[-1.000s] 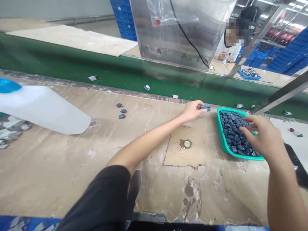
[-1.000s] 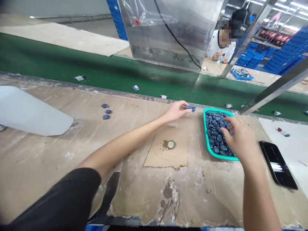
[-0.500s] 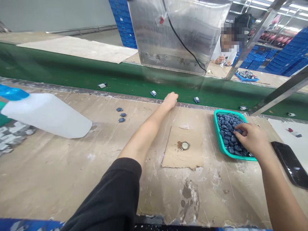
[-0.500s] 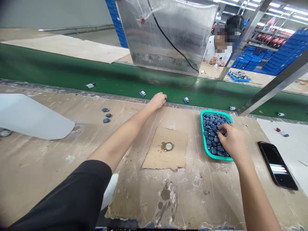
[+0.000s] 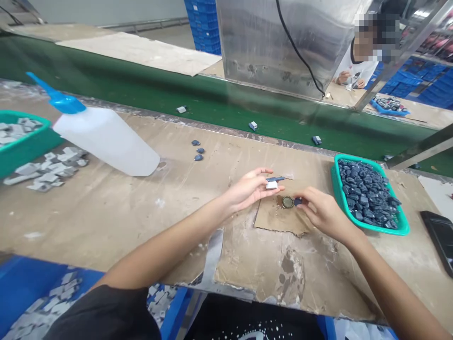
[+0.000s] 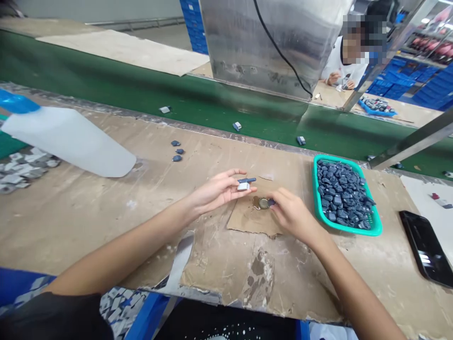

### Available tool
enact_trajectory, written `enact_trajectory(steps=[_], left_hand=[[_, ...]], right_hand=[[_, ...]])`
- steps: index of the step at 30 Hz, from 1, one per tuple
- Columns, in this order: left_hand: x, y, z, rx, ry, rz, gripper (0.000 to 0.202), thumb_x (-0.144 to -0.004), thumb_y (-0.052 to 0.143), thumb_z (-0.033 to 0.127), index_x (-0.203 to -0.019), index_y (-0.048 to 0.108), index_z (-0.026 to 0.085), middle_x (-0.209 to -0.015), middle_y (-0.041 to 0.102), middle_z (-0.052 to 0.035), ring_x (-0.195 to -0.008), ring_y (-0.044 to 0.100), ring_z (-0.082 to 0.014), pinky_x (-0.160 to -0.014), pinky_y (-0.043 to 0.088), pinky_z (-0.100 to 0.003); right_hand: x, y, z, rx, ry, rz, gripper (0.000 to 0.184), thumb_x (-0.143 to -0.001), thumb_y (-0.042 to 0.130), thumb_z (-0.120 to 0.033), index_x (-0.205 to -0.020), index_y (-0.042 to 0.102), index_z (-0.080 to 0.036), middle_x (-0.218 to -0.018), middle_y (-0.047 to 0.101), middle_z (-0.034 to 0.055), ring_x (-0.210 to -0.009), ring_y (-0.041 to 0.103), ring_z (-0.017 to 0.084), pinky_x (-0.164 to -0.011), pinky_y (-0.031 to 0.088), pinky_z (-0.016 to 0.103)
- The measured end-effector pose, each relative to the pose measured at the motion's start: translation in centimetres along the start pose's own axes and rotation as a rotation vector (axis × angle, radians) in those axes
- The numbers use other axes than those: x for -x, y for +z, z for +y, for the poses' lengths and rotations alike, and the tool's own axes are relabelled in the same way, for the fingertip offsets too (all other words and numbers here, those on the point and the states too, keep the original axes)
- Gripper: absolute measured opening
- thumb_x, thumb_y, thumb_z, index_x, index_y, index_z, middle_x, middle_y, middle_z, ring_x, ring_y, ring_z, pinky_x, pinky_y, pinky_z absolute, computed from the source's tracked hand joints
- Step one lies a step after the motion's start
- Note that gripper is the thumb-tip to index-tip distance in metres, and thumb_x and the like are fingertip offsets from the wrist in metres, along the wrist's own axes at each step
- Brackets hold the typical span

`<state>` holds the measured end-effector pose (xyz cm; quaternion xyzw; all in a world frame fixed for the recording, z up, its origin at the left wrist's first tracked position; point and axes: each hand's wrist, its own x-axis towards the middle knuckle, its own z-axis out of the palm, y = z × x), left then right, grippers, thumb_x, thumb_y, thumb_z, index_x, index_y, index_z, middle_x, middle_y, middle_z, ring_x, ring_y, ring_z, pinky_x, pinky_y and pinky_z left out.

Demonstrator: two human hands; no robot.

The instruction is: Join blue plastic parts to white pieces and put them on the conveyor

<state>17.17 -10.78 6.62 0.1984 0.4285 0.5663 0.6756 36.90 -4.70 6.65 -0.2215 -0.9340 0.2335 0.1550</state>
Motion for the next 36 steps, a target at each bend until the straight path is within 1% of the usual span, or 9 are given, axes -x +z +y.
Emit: enact_trajectory(steps=[3, 5, 9, 11, 13, 17, 21, 30, 36], left_hand=[[-0.1, 0.1, -0.2, -0.147, 0.100, 0.085, 0.030, -0.075, 0.034, 0.000, -0.095, 0.049, 0.016, -0.094, 0.058, -0.0061, -0.075, 0.064, -0.0110, -0.078, 0.048, -0.027], [-0.4, 0.2, -0.4, -0.217, 0.143, 0.083, 0.032, -0.074, 0.035, -0.001, -0.095, 0.052, 0.016, -0.098, 0.058, -0.0058, -0.076, 0.062, -0.0091, -0.075, 0.047, -0.024], [-0.4, 0.1, -0.7, -0.295, 0.141, 0.027, 0.024, -0.073, 0.042, 0.001, -0.089, 0.056, 0.013, -0.084, 0.060, -0.0043, -0.080, 0.060, -0.0099, -0.078, 0.044, -0.023], [-0.1, 0.0, -0.7, -0.343, 0.152, -0.003, 0.021, -0.074, 0.046, 0.003, -0.089, 0.057, 0.013, -0.079, 0.061, -0.0030, -0.081, 0.059, -0.0103, -0.081, 0.043, -0.024], [0.1, 0.0, -0.8, -0.387, 0.169, -0.047, 0.020, -0.075, 0.050, 0.005, -0.091, 0.057, 0.014, -0.080, 0.062, -0.0022, -0.082, 0.059, -0.0102, -0.082, 0.043, -0.025], [0.2, 0.3, -1.2, -0.350, 0.152, -0.096, 0.020, -0.072, 0.058, 0.009, -0.091, 0.058, 0.015, -0.088, 0.063, -0.0034, -0.081, 0.059, -0.0104, -0.077, 0.044, -0.024], [0.2, 0.5, -1.8, -0.261, 0.097, -0.056, 0.025, -0.066, 0.066, 0.010, -0.089, 0.058, 0.014, -0.084, 0.065, -0.0042, -0.074, 0.060, -0.0098, -0.072, 0.045, -0.023], [0.8, 1.1, -2.0, -0.231, 0.109, -0.064, 0.023, -0.060, 0.071, 0.014, -0.078, 0.059, 0.011, -0.071, 0.063, -0.0018, -0.063, 0.060, -0.0093, -0.068, 0.048, -0.025], [1.4, 2.0, -3.2, -0.256, 0.252, 0.070, 0.020, -0.059, 0.070, 0.011, -0.074, 0.056, 0.012, -0.075, 0.064, -0.0017, -0.068, 0.060, -0.0092, -0.068, 0.048, -0.023]], right_hand=[[-0.8, 1.7, 0.0, 0.215, -0.060, -0.060, 0.020, -0.082, 0.032, -0.007, -0.086, 0.049, -0.017, -0.078, 0.051, 0.0078, -0.072, 0.049, 0.021, -0.063, 0.042, 0.032], [-1.1, 2.3, 0.0, 0.308, -0.074, -0.087, 0.020, -0.080, 0.030, -0.005, -0.080, 0.045, -0.017, -0.075, 0.049, 0.0073, -0.068, 0.045, 0.021, -0.060, 0.040, 0.032], [-1.3, 2.5, -0.1, 0.285, -0.085, -0.093, 0.016, -0.079, 0.032, -0.005, -0.077, 0.041, -0.019, -0.073, 0.048, 0.0061, -0.067, 0.045, 0.021, -0.059, 0.039, 0.031], [-1.1, 2.2, -0.1, 0.178, -0.033, -0.023, 0.010, -0.079, 0.039, -0.009, -0.077, 0.041, -0.019, -0.072, 0.049, 0.0046, -0.066, 0.048, 0.020, -0.059, 0.041, 0.031], [-0.8, 1.7, 0.0, -0.015, 0.066, 0.126, 0.007, -0.079, 0.049, -0.016, -0.077, 0.043, -0.020, -0.073, 0.052, 0.0032, -0.068, 0.052, 0.019, -0.062, 0.044, 0.031], [-0.2, 1.0, 0.0, -0.613, 0.243, 0.429, 0.026, -0.072, 0.067, -0.024, -0.078, 0.042, -0.021, -0.079, 0.059, 0.0013, -0.082, 0.060, 0.020, -0.073, 0.050, 0.033], [-0.2, 1.1, -0.5, -0.902, 0.310, 0.448, 0.034, -0.067, 0.073, -0.025, -0.077, 0.041, -0.022, -0.076, 0.060, -0.0009, -0.084, 0.062, 0.019, -0.076, 0.051, 0.031], [-0.5, 1.3, -2.4, -0.787, 0.272, 0.512, 0.033, -0.064, 0.075, -0.027, -0.070, 0.043, -0.021, -0.069, 0.055, -0.0031, -0.077, 0.062, 0.016, -0.068, 0.054, 0.025], [-0.2, 1.9, -2.5, -0.668, 0.244, 0.553, 0.027, -0.068, 0.071, -0.021, -0.063, 0.044, -0.020, -0.063, 0.053, -0.0027, -0.076, 0.062, 0.016, -0.065, 0.053, 0.022]])
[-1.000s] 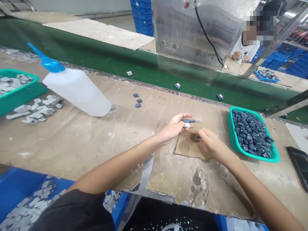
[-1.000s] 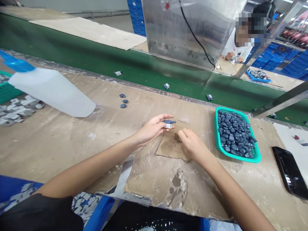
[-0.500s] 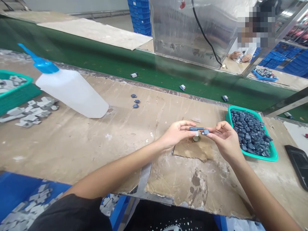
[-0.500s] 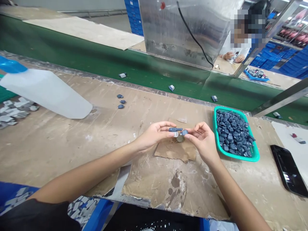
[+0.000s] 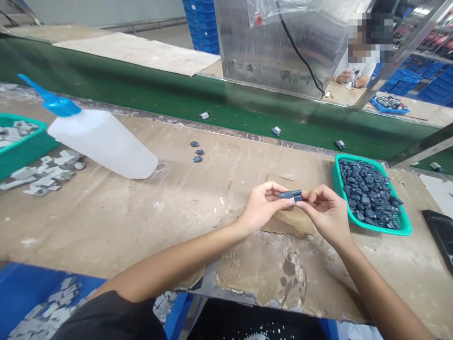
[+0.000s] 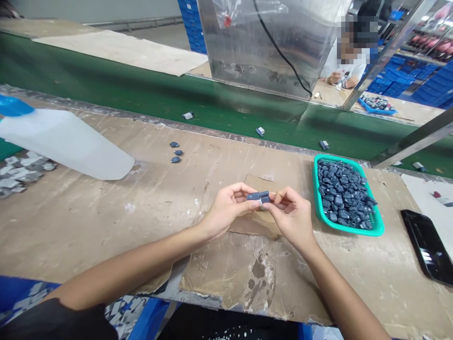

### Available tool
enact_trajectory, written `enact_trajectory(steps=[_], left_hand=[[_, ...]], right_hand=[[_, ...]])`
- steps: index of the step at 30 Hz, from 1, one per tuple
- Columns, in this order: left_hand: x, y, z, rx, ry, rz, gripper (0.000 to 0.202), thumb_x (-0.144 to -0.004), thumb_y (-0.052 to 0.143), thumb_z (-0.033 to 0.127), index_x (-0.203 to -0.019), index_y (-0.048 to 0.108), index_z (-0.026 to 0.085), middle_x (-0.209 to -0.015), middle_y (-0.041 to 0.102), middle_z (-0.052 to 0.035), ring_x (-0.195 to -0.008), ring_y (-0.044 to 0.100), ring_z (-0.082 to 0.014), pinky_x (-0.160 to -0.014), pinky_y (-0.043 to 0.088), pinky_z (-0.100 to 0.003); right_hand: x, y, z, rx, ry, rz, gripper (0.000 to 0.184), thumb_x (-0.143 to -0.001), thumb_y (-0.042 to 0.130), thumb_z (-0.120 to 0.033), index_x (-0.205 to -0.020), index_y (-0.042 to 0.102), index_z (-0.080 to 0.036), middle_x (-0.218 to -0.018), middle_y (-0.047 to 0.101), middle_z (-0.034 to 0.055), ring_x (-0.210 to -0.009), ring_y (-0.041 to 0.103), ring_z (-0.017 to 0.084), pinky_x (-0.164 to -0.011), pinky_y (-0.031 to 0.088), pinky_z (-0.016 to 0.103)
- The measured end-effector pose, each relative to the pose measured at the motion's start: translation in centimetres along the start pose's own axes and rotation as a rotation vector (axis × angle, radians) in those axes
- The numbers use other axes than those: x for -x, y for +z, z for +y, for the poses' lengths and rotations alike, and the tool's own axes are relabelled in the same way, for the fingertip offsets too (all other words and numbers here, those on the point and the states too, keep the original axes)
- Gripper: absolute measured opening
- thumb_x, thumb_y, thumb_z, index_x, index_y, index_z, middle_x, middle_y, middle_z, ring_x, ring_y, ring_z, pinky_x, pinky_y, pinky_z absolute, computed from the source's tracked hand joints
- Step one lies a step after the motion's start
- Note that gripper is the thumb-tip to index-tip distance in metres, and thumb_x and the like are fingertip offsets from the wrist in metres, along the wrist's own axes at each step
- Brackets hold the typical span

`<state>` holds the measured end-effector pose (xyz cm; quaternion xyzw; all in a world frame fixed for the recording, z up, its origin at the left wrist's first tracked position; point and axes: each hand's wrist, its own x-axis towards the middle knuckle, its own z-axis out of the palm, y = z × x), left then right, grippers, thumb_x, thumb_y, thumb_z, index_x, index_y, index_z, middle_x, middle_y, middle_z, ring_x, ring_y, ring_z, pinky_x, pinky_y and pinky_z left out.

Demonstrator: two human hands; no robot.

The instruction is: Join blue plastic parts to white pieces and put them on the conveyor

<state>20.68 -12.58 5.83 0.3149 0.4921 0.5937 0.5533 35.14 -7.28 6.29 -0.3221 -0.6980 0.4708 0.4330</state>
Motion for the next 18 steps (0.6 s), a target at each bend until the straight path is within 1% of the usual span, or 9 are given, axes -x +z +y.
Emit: enact_trajectory(steps=[2, 4, 6, 7, 9, 11, 14, 16, 18], left_hand=[[-0.3, 0.2, 0.3, -0.105, 0.014, -0.043, 0.020, -0.059, 0.069, 0.013, -0.075, 0.057, 0.013, -0.076, 0.065, -0.0020, -0.068, 0.060, -0.0099, -0.068, 0.048, -0.023], [-1.7, 0.0, 0.9, -0.256, 0.022, -0.191, 0.019, -0.058, 0.069, 0.012, -0.075, 0.059, 0.013, -0.076, 0.066, -0.0026, -0.068, 0.061, -0.0113, -0.067, 0.048, -0.024], [-4.7, -0.7, 1.9, -0.403, 0.079, -0.311, 0.018, -0.059, 0.068, 0.011, -0.075, 0.061, 0.013, -0.076, 0.066, -0.0033, -0.069, 0.061, -0.0127, -0.069, 0.048, -0.025], [-6.6, -1.3, 2.4, -0.467, 0.128, -0.316, 0.017, -0.060, 0.066, 0.011, -0.076, 0.062, 0.013, -0.078, 0.067, -0.0038, -0.071, 0.062, -0.0130, -0.071, 0.048, -0.026], [-11.0, -2.8, 3.4, -0.589, 0.239, -0.172, 0.015, -0.064, 0.062, 0.012, -0.079, 0.063, 0.013, -0.082, 0.067, -0.0050, -0.074, 0.062, -0.0134, -0.074, 0.047, -0.026], [-15.3, -4.8, 4.2, -0.751, 0.281, 0.081, 0.020, -0.068, 0.060, 0.015, -0.087, 0.064, 0.013, -0.087, 0.067, -0.0064, -0.079, 0.061, -0.0148, -0.076, 0.046, -0.025], [-19.9, -7.2, 4.8, -1.047, 0.198, 0.416, 0.025, -0.073, 0.058, 0.022, -0.096, 0.063, 0.013, -0.093, 0.065, -0.0085, -0.088, 0.059, -0.0196, -0.080, 0.045, -0.028], [-21.5, -7.6, 5.1, -1.153, 0.156, 0.497, 0.027, -0.075, 0.055, 0.020, -0.100, 0.062, 0.012, -0.104, 0.061, -0.0135, -0.100, 0.054, -0.0258, -0.088, 0.040, -0.035], [-22.4, -6.7, 5.1, -1.216, 0.187, 0.533, 0.036, -0.076, 0.052, 0.015, -0.111, 0.056, 0.011, -0.120, 0.050, -0.0183, -0.115, 0.042, -0.0320, -0.095, 0.032, -0.045]], right_hand=[[0.2, -0.2, 0.4, 0.062, -0.013, -0.035, 0.026, -0.070, 0.068, -0.021, -0.062, 0.044, -0.020, -0.061, 0.053, -0.0029, -0.072, 0.062, 0.017, -0.062, 0.052, 0.024], [0.3, -0.8, 0.6, 0.213, -0.056, -0.117, 0.016, -0.074, 0.063, -0.021, -0.067, 0.049, -0.021, -0.066, 0.058, -0.0011, -0.075, 0.063, 0.019, -0.065, 0.053, 0.028], [0.3, -2.1, 0.5, 0.443, -0.176, -0.164, 0.004, -0.080, 0.055, -0.018, -0.081, 0.057, -0.022, -0.084, 0.064, 0.0021, -0.091, 0.060, 0.023, -0.076, 0.051, 0.034], [0.3, -3.1, 0.3, 0.567, -0.255, -0.135, 0.012, -0.082, 0.051, -0.016, -0.090, 0.058, -0.023, -0.094, 0.064, 0.0032, -0.100, 0.056, 0.024, -0.084, 0.048, 0.038], [0.2, -5.7, 0.0, 0.795, -0.387, 0.027, 0.022, -0.083, 0.046, -0.014, -0.100, 0.058, -0.023, -0.104, 0.061, 0.0043, -0.108, 0.050, 0.024, -0.092, 0.041, 0.042], [0.1, -9.0, -0.1, 0.998, -0.423, 0.163, 0.021, -0.083, 0.046, -0.016, -0.098, 0.060, -0.022, -0.101, 0.062, 0.0067, -0.101, 0.054, 0.026, -0.089, 0.042, 0.044], [0.1, -13.4, 0.5, 1.222, -0.363, 0.083, 0.023, -0.082, 0.042, -0.022, -0.092, 0.062, -0.017, -0.094, 0.062, 0.0101, -0.086, 0.058, 0.026, -0.076, 0.048, 0.042], [0.2, -15.0, 1.2, 1.275, -0.340, 0.025, 0.025, -0.081, 0.039, -0.024, -0.087, 0.063, -0.017, -0.089, 0.063, 0.0102, -0.080, 0.059, 0.026, -0.071, 0.049, 0.041], [0.2, -15.4, 1.8, 1.289, -0.340, 0.030, 0.025, -0.081, 0.039, -0.024, -0.082, 0.063, -0.017, -0.084, 0.063, 0.0095, -0.077, 0.059, 0.025, -0.070, 0.049, 0.040]])
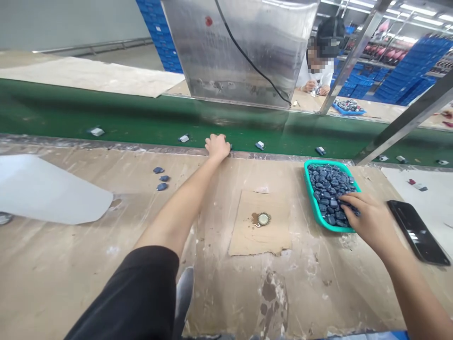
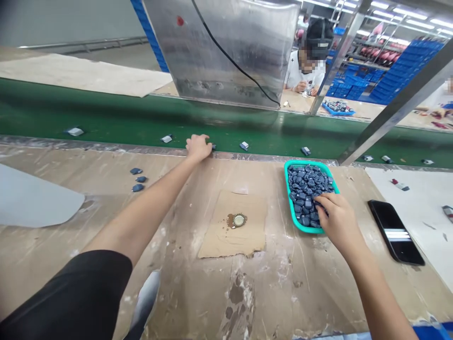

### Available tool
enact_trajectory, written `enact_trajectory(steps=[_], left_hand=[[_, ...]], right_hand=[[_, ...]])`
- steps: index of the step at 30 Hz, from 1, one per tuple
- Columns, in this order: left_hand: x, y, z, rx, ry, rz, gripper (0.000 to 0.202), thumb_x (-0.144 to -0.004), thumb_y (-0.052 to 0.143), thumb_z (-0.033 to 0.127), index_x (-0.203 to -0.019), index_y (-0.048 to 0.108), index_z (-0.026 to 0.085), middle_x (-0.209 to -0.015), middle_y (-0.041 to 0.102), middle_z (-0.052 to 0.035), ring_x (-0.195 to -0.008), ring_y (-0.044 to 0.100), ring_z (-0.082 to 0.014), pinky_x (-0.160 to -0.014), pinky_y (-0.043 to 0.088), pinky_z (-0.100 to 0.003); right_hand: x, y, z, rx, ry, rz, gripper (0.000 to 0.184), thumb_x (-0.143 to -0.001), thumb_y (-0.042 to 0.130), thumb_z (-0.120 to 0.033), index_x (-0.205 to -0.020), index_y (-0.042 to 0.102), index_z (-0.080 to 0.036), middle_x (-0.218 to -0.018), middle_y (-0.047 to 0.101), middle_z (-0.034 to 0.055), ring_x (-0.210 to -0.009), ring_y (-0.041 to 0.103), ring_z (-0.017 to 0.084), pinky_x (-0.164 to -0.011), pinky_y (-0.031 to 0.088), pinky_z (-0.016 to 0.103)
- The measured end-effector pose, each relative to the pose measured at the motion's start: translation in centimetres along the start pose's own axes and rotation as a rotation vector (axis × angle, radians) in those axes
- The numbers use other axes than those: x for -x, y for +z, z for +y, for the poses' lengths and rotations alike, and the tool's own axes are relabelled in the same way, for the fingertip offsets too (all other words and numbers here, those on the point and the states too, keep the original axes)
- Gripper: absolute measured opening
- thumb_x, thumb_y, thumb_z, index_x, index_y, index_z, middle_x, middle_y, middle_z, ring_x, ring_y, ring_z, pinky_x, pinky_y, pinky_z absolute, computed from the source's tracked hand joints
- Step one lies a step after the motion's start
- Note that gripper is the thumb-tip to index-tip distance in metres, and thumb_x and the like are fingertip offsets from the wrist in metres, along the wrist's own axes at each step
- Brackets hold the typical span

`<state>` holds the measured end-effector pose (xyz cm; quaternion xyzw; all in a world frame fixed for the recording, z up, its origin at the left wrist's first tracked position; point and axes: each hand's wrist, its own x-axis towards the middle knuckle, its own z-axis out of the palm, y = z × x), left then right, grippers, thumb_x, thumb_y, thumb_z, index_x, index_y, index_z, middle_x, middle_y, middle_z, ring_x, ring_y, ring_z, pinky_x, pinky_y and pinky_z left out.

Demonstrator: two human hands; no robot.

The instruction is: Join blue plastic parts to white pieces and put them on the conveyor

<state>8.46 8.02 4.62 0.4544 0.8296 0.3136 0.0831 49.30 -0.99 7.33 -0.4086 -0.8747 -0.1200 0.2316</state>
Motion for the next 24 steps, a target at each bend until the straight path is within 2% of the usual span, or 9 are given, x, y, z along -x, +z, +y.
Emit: enact_trajectory(steps=[2, 4, 6, 8, 11, 14, 18, 22, 24], left_hand=[[0.1, 1.0, 1.8, -0.091, 0.139, -0.009, 0.049, -0.076, 0.047, 0.009, -0.125, 0.045, 0.016, -0.133, 0.037, -0.0165, -0.123, 0.031, -0.0330, -0.098, 0.025, -0.050], [0.3, 2.5, 4.1, -0.135, 0.378, -0.161, 0.058, -0.075, 0.042, 0.004, -0.129, 0.039, 0.023, -0.140, 0.028, -0.0106, -0.126, 0.027, -0.0291, -0.100, 0.025, -0.046], [0.4, 4.3, 6.3, -0.098, 0.549, -0.363, 0.056, -0.072, 0.042, 0.000, -0.123, 0.047, 0.024, -0.139, 0.031, -0.0069, -0.125, 0.031, -0.0242, -0.101, 0.026, -0.038], [0.4, 5.9, 8.0, -0.038, 0.573, -0.469, 0.046, -0.070, 0.045, 0.000, -0.110, 0.057, 0.020, -0.129, 0.044, -0.0088, -0.120, 0.038, -0.0218, -0.100, 0.028, -0.031], [0.4, 7.2, 9.4, 0.034, 0.494, -0.474, 0.031, -0.071, 0.046, 0.001, -0.097, 0.062, 0.010, -0.113, 0.055, -0.0154, -0.112, 0.047, -0.0239, -0.097, 0.032, -0.031], [1.1, 6.8, 9.5, 0.162, 0.397, -0.445, 0.030, -0.081, 0.038, 0.006, -0.106, 0.054, 0.008, -0.114, 0.054, -0.0179, -0.107, 0.051, -0.0225, -0.093, 0.036, -0.033], [4.1, 4.1, 7.6, 0.383, 0.219, -0.492, 0.037, -0.089, 0.018, 0.008, -0.122, 0.034, 0.012, -0.101, 0.062, -0.0122, -0.078, 0.062, -0.0113, -0.073, 0.047, -0.025], [8.5, -0.3, 4.4, 0.948, -0.136, -0.672, 0.025, -0.090, 0.030, 0.016, -0.108, 0.046, 0.011, -0.087, 0.065, -0.0098, -0.060, 0.061, -0.0075, -0.067, 0.048, -0.022], [10.6, -2.3, 2.7, 1.093, -0.249, -0.689, 0.021, -0.088, 0.037, 0.014, -0.104, 0.050, 0.010, -0.085, 0.065, -0.0089, -0.057, 0.060, -0.0074, -0.070, 0.048, -0.024]], right_hand=[[0.0, 0.4, -0.2, 0.007, 0.006, 0.013, 0.025, -0.081, 0.039, -0.024, -0.079, 0.062, -0.017, -0.080, 0.063, 0.0094, -0.076, 0.059, 0.026, -0.069, 0.049, 0.040], [-0.1, 0.4, -0.6, 0.012, 0.034, 0.030, 0.024, -0.082, 0.039, -0.025, -0.081, 0.062, -0.016, -0.079, 0.063, 0.0095, -0.076, 0.059, 0.026, -0.069, 0.049, 0.039], [-0.3, 0.1, -1.2, -0.001, 0.127, 0.085, 0.022, -0.083, 0.042, -0.026, -0.084, 0.062, -0.016, -0.079, 0.062, 0.0084, -0.073, 0.059, 0.025, -0.066, 0.048, 0.038], [-0.7, -0.5, -2.1, -0.110, 0.278, 0.153, 0.019, -0.082, 0.047, -0.028, -0.089, 0.061, -0.018, -0.077, 0.062, 0.0059, -0.066, 0.060, 0.022, -0.061, 0.048, 0.035], [-1.6, -1.0, -4.3, -0.538, 0.397, 0.129, 0.015, -0.081, 0.054, -0.028, -0.094, 0.057, -0.021, -0.074, 0.060, 0.0022, -0.060, 0.060, 0.018, -0.056, 0.049, 0.029], [-2.8, -0.4, -7.1, -0.842, 0.259, -0.061, 0.008, -0.082, 0.053, -0.023, -0.089, 0.058, -0.022, -0.083, 0.057, 0.0037, -0.069, 0.059, 0.017, -0.058, 0.048, 0.027], [-4.1, 1.8, -10.3, -0.782, 0.009, -0.262, 0.018, -0.083, 0.045, -0.011, -0.089, 0.059, -0.020, -0.086, 0.052, 0.0056, -0.079, 0.054, 0.018, -0.067, 0.044, 0.028], [-4.4, 4.4, -12.4, -0.694, -0.162, -0.378, 0.020, -0.078, 0.043, -0.003, -0.088, 0.052, -0.017, -0.081, 0.052, 0.0052, -0.074, 0.050, 0.018, -0.067, 0.041, 0.029], [-4.4, 5.2, -13.0, -0.667, -0.197, -0.411, 0.020, -0.075, 0.044, -0.001, -0.086, 0.047, -0.017, -0.080, 0.051, 0.0046, -0.075, 0.049, 0.018, -0.067, 0.040, 0.029]])
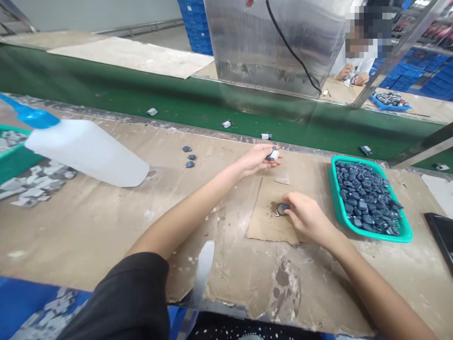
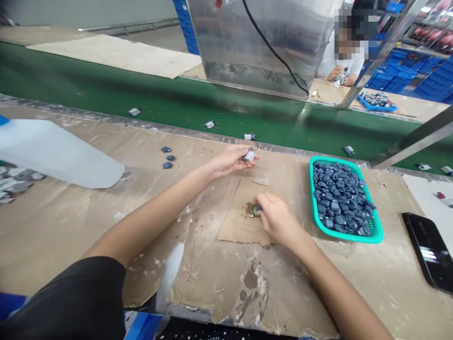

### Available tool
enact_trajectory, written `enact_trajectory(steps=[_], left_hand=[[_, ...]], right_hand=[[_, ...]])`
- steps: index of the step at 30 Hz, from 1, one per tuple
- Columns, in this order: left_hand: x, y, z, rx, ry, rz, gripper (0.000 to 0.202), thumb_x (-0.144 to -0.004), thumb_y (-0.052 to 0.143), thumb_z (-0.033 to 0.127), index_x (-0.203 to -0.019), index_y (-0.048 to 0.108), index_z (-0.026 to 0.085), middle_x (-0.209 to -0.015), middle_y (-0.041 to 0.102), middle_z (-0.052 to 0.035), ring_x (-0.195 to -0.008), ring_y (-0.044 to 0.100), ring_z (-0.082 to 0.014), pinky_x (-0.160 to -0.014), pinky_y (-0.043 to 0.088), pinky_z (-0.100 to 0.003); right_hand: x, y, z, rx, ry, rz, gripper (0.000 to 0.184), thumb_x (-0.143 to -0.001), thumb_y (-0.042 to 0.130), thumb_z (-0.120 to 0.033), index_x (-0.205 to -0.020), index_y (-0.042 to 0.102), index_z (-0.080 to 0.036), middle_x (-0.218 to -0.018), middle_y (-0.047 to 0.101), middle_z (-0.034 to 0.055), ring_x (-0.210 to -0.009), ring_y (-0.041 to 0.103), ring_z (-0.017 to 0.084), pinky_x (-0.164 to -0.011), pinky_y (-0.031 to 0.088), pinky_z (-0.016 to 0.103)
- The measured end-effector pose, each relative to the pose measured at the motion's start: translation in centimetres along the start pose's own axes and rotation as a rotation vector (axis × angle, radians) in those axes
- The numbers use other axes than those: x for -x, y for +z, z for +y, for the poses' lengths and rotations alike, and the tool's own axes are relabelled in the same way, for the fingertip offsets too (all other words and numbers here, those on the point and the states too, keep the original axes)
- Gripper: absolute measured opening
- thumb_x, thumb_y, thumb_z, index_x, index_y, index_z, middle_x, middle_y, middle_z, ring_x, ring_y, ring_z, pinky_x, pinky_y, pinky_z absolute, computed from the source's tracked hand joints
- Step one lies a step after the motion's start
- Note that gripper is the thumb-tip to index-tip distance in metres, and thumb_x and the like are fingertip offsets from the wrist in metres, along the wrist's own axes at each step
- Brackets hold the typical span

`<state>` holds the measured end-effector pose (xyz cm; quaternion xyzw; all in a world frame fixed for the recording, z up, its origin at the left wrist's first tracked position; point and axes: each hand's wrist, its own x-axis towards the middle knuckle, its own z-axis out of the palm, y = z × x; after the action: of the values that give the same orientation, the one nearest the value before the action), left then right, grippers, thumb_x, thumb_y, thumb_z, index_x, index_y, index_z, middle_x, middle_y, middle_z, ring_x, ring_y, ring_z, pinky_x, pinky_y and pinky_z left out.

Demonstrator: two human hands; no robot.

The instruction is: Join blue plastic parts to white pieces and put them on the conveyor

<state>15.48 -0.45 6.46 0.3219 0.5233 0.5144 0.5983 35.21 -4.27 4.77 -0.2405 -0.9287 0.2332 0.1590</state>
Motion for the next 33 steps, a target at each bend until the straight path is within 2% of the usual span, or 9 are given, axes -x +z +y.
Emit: enact_trajectory(steps=[3, 5, 8, 10, 13, 17, 20, 27, 33], left_hand=[[3.7, -1.2, -0.8, 0.029, -0.024, 0.007, 0.032, -0.082, 0.045, 0.007, -0.113, 0.049, 0.011, -0.088, 0.063, -0.0073, -0.063, 0.061, -0.0090, -0.078, 0.047, -0.028], [5.2, -1.6, -1.5, 0.014, 0.001, -0.043, 0.040, -0.080, 0.048, 0.006, -0.119, 0.046, 0.014, -0.091, 0.062, -0.0063, -0.070, 0.062, -0.0102, -0.082, 0.046, -0.030], [6.2, -1.7, -2.4, -0.002, 0.064, -0.114, 0.043, -0.077, 0.054, 0.008, -0.119, 0.047, 0.016, -0.092, 0.063, -0.0066, -0.075, 0.062, -0.0119, -0.084, 0.045, -0.033], [6.3, -1.7, -2.9, -0.006, 0.084, -0.143, 0.039, -0.073, 0.061, 0.010, -0.111, 0.053, 0.013, -0.088, 0.065, -0.0073, -0.077, 0.062, -0.0132, -0.084, 0.045, -0.034], [6.3, -1.5, -3.3, -0.034, 0.100, -0.183, 0.025, -0.067, 0.067, 0.013, -0.091, 0.061, 0.011, -0.085, 0.066, -0.0074, -0.080, 0.061, -0.0141, -0.086, 0.044, -0.032], [7.0, -0.8, -3.4, -0.054, 0.073, -0.216, 0.021, -0.066, 0.069, 0.016, -0.086, 0.063, 0.011, -0.086, 0.067, -0.0062, -0.080, 0.061, -0.0129, -0.083, 0.045, -0.029], [7.6, -0.1, -3.4, -0.042, 0.031, -0.208, 0.025, -0.064, 0.070, 0.015, -0.087, 0.063, 0.011, -0.085, 0.067, -0.0061, -0.076, 0.062, -0.0126, -0.078, 0.047, -0.027], [8.3, 0.6, -3.6, -0.017, 0.041, -0.163, 0.022, -0.059, 0.073, 0.016, -0.078, 0.063, 0.010, -0.073, 0.065, -0.0038, -0.065, 0.060, -0.0106, -0.066, 0.047, -0.023], [9.5, 2.3, -4.1, 0.105, 0.180, 0.004, 0.024, -0.060, 0.072, 0.018, -0.080, 0.061, 0.010, -0.084, 0.067, -0.0066, -0.076, 0.062, -0.0146, -0.072, 0.048, -0.026]], right_hand=[[-0.5, 0.5, 0.0, 0.022, 0.015, -0.072, 0.023, -0.071, 0.046, 0.000, -0.083, 0.041, -0.018, -0.079, 0.051, 0.0032, -0.073, 0.048, 0.018, -0.065, 0.037, 0.028], [-0.8, 0.4, -0.1, 0.030, 0.042, -0.099, 0.025, -0.069, 0.046, 0.001, -0.081, 0.039, -0.019, -0.076, 0.050, 0.0019, -0.070, 0.047, 0.018, -0.061, 0.035, 0.027], [-1.0, 0.1, -0.3, -0.029, 0.078, -0.101, 0.025, -0.068, 0.047, 0.001, -0.079, 0.039, -0.019, -0.071, 0.049, -0.0003, -0.064, 0.047, 0.016, -0.059, 0.034, 0.025], [-1.0, -0.1, -0.2, -0.120, 0.117, -0.081, 0.021, -0.069, 0.049, -0.002, -0.079, 0.040, -0.020, -0.066, 0.048, -0.0018, -0.060, 0.046, 0.015, -0.057, 0.034, 0.025], [-0.9, -0.5, 0.2, -0.370, 0.231, 0.065, 0.017, -0.071, 0.056, -0.014, -0.078, 0.042, -0.020, -0.066, 0.051, -0.0018, -0.059, 0.050, 0.015, -0.056, 0.038, 0.025], [-0.8, -1.3, 0.4, -0.886, 0.365, 0.374, 0.033, -0.064, 0.071, -0.024, -0.077, 0.041, -0.021, -0.067, 0.055, -0.0036, -0.069, 0.057, 0.015, -0.069, 0.044, 0.026], [-1.0, -1.6, -0.1, -1.128, 0.423, 0.414, 0.039, -0.059, 0.077, -0.022, -0.075, 0.042, -0.020, -0.064, 0.057, -0.0055, -0.066, 0.058, 0.011, -0.068, 0.044, 0.021], [-1.3, -0.7, -1.3, -1.202, 0.487, 0.441, 0.043, -0.051, 0.082, -0.020, -0.068, 0.043, -0.018, -0.060, 0.059, -0.0040, -0.058, 0.055, 0.008, -0.056, 0.042, 0.016], [-1.1, 0.2, -2.4, -1.216, 0.367, 0.607, 0.038, -0.058, 0.079, -0.018, -0.064, 0.041, -0.019, -0.061, 0.057, -0.0059, -0.065, 0.058, 0.010, -0.062, 0.044, 0.017]])
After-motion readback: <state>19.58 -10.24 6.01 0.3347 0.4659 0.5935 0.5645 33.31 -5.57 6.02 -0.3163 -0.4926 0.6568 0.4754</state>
